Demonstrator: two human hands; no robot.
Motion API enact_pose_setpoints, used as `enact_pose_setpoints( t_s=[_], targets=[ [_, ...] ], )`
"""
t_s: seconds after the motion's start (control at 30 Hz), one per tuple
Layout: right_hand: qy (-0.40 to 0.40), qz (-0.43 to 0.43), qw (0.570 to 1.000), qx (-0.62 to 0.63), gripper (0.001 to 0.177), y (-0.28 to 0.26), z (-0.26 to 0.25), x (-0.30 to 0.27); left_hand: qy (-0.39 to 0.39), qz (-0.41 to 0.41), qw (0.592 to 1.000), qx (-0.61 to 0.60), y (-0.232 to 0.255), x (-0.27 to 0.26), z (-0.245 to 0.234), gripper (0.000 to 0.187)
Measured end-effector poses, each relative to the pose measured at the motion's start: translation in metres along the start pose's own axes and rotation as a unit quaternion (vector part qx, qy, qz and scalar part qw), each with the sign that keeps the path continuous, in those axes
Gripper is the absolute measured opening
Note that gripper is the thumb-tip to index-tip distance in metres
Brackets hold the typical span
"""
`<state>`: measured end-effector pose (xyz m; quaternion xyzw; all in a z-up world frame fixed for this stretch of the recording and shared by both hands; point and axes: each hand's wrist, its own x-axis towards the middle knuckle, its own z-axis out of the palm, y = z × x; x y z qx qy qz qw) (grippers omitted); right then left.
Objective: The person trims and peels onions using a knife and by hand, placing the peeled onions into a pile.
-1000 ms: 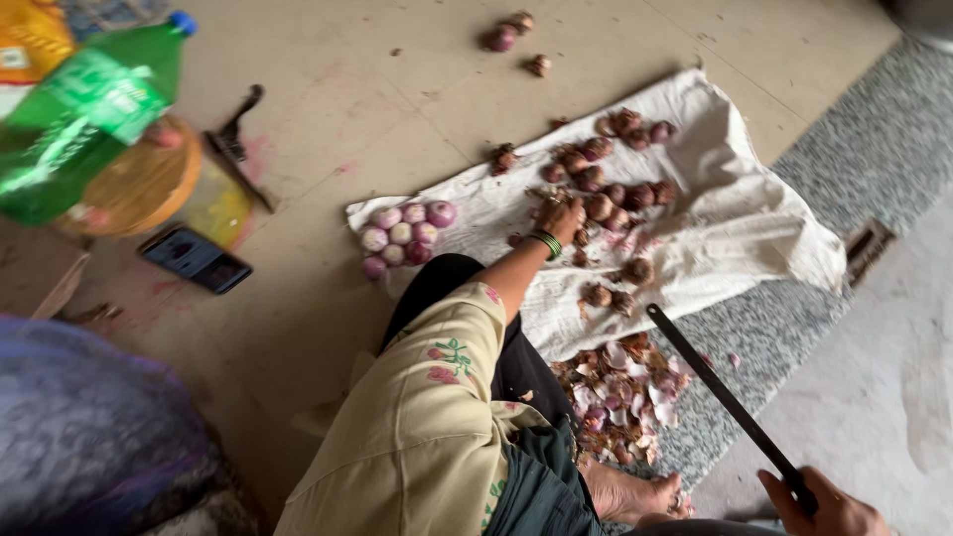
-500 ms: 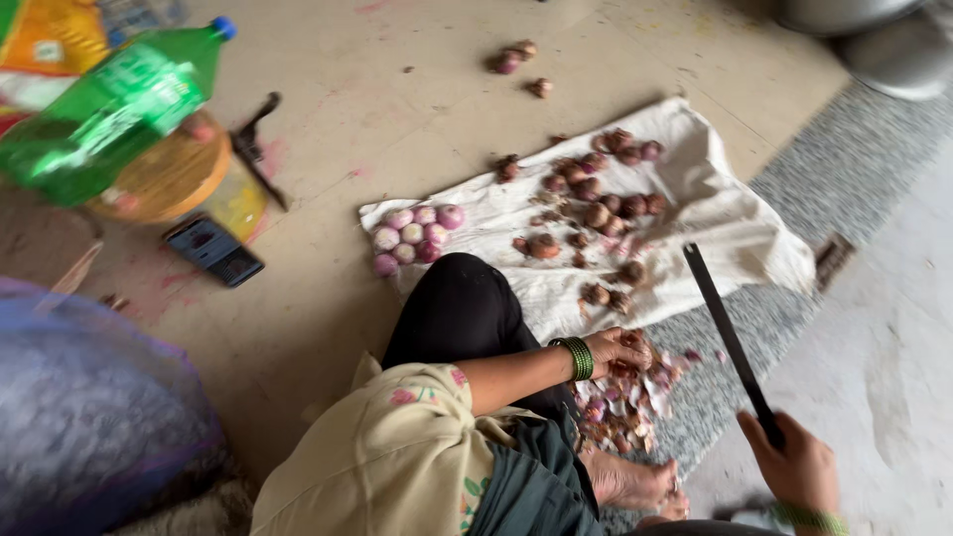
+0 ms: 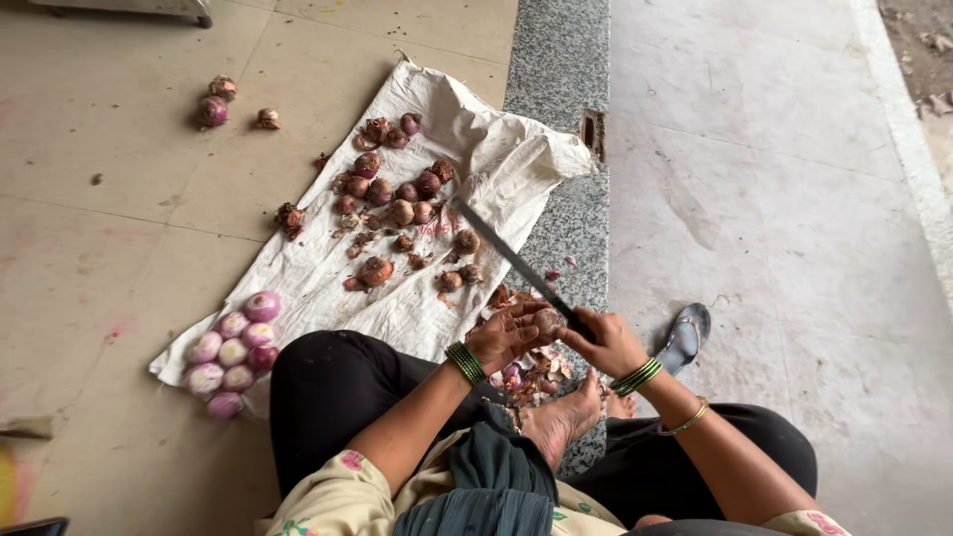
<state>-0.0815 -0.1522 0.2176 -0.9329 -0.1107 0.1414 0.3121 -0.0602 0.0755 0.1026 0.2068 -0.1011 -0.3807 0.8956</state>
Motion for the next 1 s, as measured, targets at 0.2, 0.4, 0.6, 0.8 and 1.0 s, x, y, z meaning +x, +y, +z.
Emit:
enact_pose_setpoints(
  t_s=[0.2,0.4,0.6,0.8,1.0],
  targets=[
    [-0.028,-0.079,0.996,0.003,0.049,0.013,0.017,0.013,0.037,0.040,0.974,0.218,0.008,0.001,0.001,0.051],
    [0.027,-0.111,0.993,0.027,0.047,0.013,0.033,0.009,0.071,0.091,0.965,0.236,0.000,-0.004,0.008,0.046],
    [0.016,-0.005,1.000,0.023,0.046,0.007,0.037,0.004,0.077,0.194,0.939,0.272,-0.013,0.003,0.009,0.050],
    [-0.035,0.049,0.995,0.073,0.040,0.003,0.015,0.012,0.076,0.179,0.895,0.401,0.004,-0.004,0.019,0.067],
    [0.089,-0.090,0.987,-0.096,0.029,-0.009,0.005,0.007,0.059,0.026,0.858,0.510,0.020,-0.007,0.019,0.058]
  ],
)
